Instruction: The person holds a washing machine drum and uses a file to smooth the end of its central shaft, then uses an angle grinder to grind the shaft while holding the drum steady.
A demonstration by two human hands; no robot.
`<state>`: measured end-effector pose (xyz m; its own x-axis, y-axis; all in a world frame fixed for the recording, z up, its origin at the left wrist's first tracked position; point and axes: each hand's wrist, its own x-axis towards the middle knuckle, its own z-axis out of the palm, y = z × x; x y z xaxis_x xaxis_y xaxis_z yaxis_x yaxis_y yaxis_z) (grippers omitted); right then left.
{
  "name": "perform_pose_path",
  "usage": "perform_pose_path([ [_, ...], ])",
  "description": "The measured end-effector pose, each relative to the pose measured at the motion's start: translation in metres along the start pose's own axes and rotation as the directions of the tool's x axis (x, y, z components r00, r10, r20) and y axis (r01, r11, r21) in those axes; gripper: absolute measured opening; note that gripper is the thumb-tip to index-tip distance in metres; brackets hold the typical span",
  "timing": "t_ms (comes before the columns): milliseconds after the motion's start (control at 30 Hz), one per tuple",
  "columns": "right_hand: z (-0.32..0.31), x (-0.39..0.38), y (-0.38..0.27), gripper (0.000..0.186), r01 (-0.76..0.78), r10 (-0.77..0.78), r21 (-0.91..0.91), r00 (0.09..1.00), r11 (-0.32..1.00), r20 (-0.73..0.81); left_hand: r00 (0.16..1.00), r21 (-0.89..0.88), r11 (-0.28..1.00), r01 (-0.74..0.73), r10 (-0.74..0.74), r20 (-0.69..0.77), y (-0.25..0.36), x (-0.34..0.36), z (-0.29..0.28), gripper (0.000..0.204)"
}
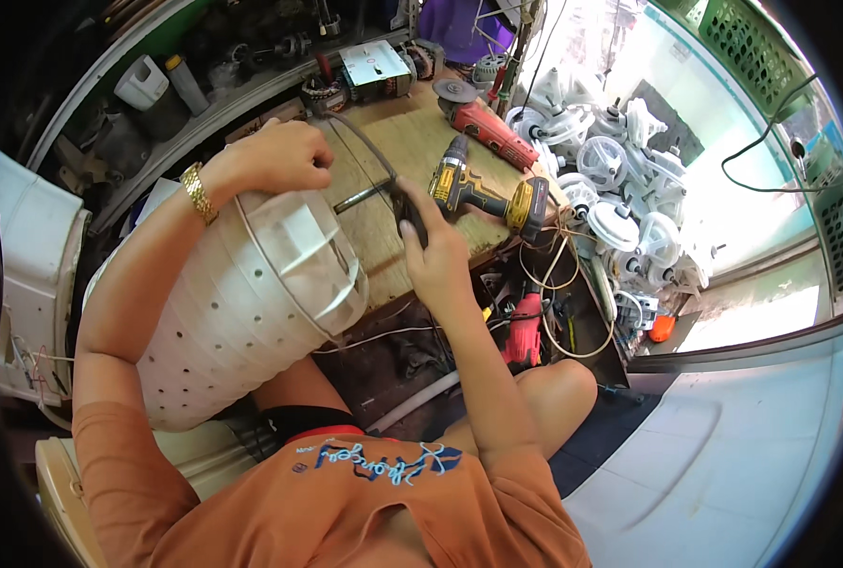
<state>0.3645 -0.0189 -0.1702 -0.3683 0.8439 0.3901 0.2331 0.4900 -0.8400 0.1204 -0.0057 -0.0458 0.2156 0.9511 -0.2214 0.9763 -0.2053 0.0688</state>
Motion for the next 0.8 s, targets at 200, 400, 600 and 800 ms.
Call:
perform_pose_path([
  [200,-0.038,-0.066,-0.019,0.050,-0.034,0.033,0.033,0.999,0.999,0.039,0.994,-0.035,0.993,0.111,-0.110,0.031,-0.013,-0.015,-0.001,0.028],
  [400,-0.004,-0.014,0.001,0.050,0.089,-0.089,-0.044,0.996,0.995,0.006,0.997,-0.050,0.996,0.072,-0.071,0.015,0.002,0.000,-0.001,0.030],
  [600,-0.037,-0.063,-0.016,0.053,0.017,-0.017,-0.013,1.000,1.000,0.004,0.999,0.022,1.000,-0.007,0.008,-0.032,-0.003,-0.010,0.006,0.030],
  [800,-0.004,-0.021,-0.006,0.050,0.059,-0.058,-0.044,0.998,0.997,0.022,0.994,-0.048,0.995,0.087,-0.084,0.069,0.000,-0.006,0.001,0.030],
])
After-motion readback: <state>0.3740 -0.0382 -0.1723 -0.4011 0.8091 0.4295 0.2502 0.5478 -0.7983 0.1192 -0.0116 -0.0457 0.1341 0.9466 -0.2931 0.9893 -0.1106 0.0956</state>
